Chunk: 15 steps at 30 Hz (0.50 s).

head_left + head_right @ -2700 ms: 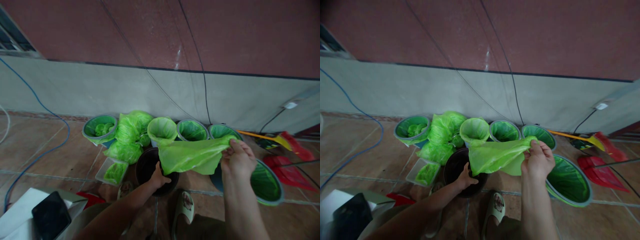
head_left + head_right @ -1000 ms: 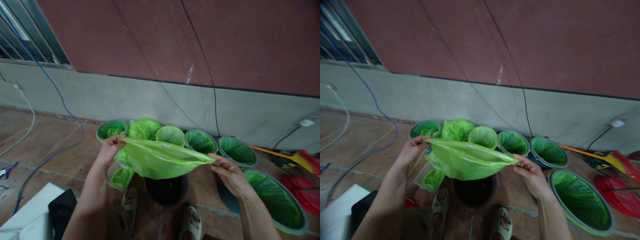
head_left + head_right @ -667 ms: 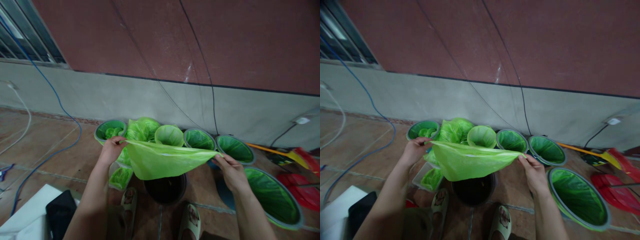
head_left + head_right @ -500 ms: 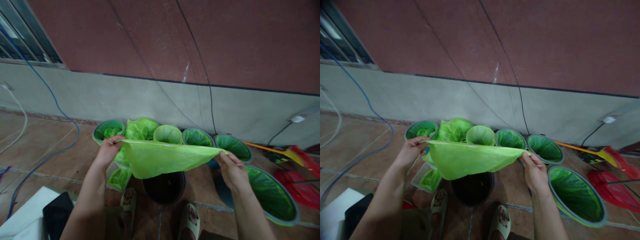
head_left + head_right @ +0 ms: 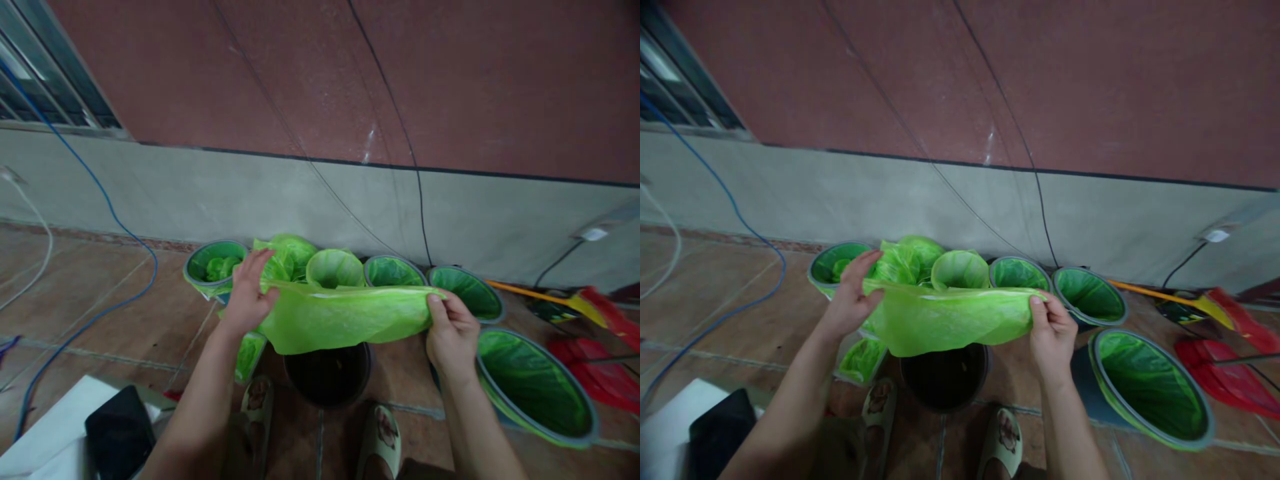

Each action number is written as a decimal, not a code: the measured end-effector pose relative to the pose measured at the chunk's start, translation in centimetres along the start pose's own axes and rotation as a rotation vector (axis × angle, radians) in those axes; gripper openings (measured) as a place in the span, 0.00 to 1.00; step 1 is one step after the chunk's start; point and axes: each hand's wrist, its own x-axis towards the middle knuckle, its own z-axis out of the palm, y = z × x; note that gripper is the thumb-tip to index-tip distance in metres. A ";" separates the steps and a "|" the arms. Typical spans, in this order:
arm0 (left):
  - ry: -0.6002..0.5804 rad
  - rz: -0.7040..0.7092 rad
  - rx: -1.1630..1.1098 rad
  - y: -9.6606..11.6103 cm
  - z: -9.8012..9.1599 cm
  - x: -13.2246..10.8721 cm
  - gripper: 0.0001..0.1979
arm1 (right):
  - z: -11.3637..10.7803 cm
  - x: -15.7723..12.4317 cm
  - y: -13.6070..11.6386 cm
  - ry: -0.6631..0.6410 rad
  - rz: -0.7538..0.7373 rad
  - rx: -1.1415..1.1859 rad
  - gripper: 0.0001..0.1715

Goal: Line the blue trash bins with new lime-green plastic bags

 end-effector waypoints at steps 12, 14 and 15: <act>-0.558 -0.011 -0.142 3.7 5.3 -1.2 0.14 | 0.9 -0.7 -2.1 -0.131 0.086 0.124 0.17; -0.589 -0.039 -0.216 3.8 4.8 -0.9 0.08 | 1.1 -0.6 -2.1 -0.110 0.062 0.129 0.17; -0.585 -0.072 -0.302 3.9 4.4 -0.7 0.07 | 1.3 -0.5 -2.1 -0.103 0.052 0.133 0.18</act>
